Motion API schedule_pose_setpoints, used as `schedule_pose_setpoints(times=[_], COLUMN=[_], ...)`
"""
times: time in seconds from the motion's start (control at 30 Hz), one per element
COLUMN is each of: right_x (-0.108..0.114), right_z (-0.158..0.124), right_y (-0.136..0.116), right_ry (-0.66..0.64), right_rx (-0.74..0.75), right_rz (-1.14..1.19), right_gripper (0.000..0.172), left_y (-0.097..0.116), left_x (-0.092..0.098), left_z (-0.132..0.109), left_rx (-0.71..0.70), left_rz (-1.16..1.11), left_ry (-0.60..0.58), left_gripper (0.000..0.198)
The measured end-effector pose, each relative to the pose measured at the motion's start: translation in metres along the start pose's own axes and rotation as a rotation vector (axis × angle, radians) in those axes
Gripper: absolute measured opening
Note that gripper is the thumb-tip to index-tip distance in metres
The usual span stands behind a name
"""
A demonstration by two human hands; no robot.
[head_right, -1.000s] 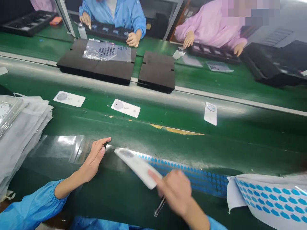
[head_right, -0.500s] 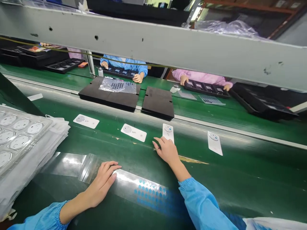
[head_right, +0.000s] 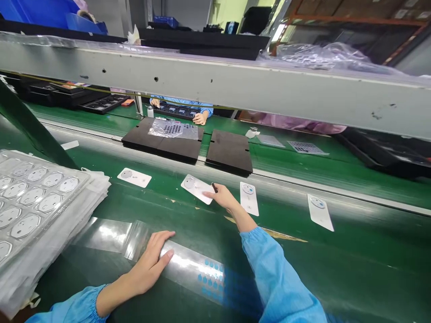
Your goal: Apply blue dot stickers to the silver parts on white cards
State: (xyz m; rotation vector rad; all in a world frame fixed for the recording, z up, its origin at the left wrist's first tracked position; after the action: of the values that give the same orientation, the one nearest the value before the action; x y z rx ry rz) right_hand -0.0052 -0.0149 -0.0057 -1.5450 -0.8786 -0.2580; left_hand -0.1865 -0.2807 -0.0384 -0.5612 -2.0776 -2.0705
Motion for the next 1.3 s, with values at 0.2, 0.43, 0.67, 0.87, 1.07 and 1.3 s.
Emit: schedule_pose_setpoints(times=[0.2, 0.43, 0.67, 0.87, 1.07, 1.3], right_x=[-0.078, -0.048, -0.025, -0.074, -0.074, -0.073], right_z=[-0.122, -0.200, -0.217, -0.220, -0.222, -0.222], right_y=[-0.025, 0.006, 0.047, 0.065, 0.065, 0.066], right_ry=[-0.321, -0.120, 0.136, -0.040, 0.001, -0.012], right_rx=[0.034, -0.013, -0.020, -0.089, -0.065, -0.081], right_rz=[0.280, 0.044, 0.183, 0.510, 0.439, 0.427], right_gripper=[0.049, 0.037, 0.038, 0.031, 0.027, 0.028], left_y=[-0.005, -0.005, 0.011, 0.016, 0.018, 0.017], left_x=[0.012, -0.002, -0.011, -0.025, -0.025, -0.025], left_z=[0.007, 0.009, 0.005, 0.003, 0.002, 0.002], left_rx=[0.012, 0.164, -0.176, -0.265, -0.247, -0.229], left_rz=[-0.576, -0.584, 0.451, 0.810, 0.850, 0.841], left_ry=[0.260, -0.019, -0.161, -0.276, -0.225, -0.211], left_gripper=[0.090, 0.097, 0.050, 0.057, 0.058, 0.067])
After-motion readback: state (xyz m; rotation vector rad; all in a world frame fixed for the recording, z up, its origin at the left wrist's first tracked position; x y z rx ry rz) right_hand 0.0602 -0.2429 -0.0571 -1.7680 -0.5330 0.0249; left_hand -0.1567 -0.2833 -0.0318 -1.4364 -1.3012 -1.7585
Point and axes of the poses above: each hand's wrist, its own z-axis towards the middle knuckle, its own x-axis out of the back of the hand, y = z × x, the point moved 8 cm from there along z, towards the middle knuckle, and after that the axes turned 3 degrees about -x, right-handed, at the moved point
